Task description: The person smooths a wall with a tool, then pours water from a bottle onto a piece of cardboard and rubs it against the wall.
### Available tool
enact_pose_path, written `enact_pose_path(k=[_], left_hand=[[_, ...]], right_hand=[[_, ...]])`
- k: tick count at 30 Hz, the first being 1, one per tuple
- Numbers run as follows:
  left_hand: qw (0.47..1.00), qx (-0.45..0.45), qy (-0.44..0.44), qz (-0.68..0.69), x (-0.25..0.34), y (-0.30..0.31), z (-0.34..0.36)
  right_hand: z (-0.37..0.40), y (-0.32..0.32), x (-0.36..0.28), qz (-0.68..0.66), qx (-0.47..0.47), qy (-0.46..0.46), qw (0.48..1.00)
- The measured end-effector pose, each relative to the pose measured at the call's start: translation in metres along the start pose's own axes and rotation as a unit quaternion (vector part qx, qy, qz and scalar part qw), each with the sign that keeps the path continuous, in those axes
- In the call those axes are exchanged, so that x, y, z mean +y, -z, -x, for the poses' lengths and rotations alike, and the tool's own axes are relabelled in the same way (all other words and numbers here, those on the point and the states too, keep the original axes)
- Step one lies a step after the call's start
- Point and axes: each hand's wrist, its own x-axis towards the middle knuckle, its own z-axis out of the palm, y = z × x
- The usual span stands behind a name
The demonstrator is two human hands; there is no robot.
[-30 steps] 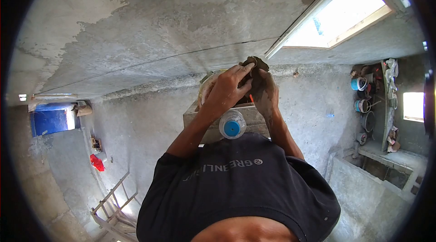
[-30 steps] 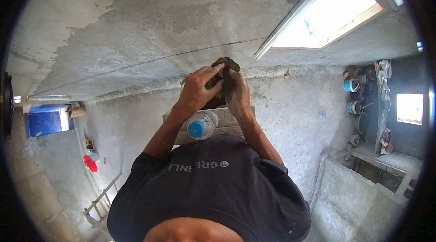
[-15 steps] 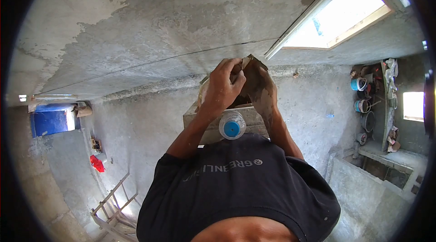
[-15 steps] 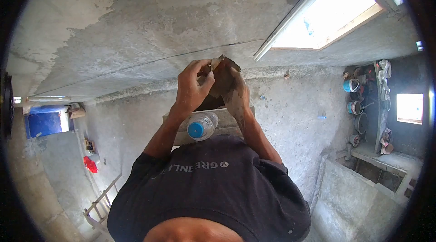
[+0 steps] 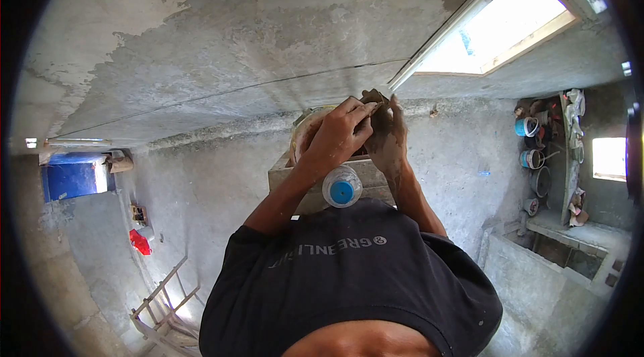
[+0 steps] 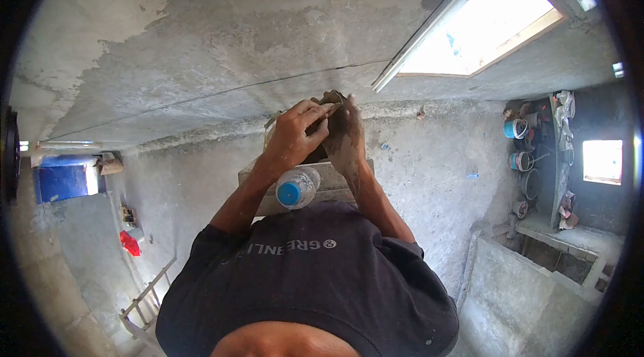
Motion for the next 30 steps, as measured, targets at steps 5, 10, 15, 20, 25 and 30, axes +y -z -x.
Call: enact_pose_path(k=[5, 10, 15, 20, 25, 30], left_hand=[[1.000, -0.021, 0.006, -0.021, -0.008, -0.001, 0.000], [1.000, -0.009, 0.007, -0.006, -0.009, -0.002, 0.001], [1.000, 0.005, 0.002, 0.007, -0.011, -0.005, 0.001], [0.998, -0.048, 0.032, 0.031, -0.008, -0.001, 0.002], [0.961, -0.093, 0.115, 0.234, -0.005, 0.019, 0.000], [0.960, 0.015, 0.187, 0.210, -0.019, 0.038, -0.001]], right_hand=[[-0.003, -0.002, 0.003, 0.133, 0.059, 0.013, 0.989], [-0.002, 0.002, 0.004, 0.094, 0.021, 0.017, 0.995], [-0.004, 0.005, 0.004, 0.068, 0.009, 0.017, 0.997], [-0.001, -0.005, 0.006, 0.089, 0.058, 0.015, 0.994], [-0.001, 0.007, -0.001, 0.059, 0.007, -0.008, 0.998], [0.002, 0.006, 0.003, 0.032, 0.038, -0.013, 0.999]])
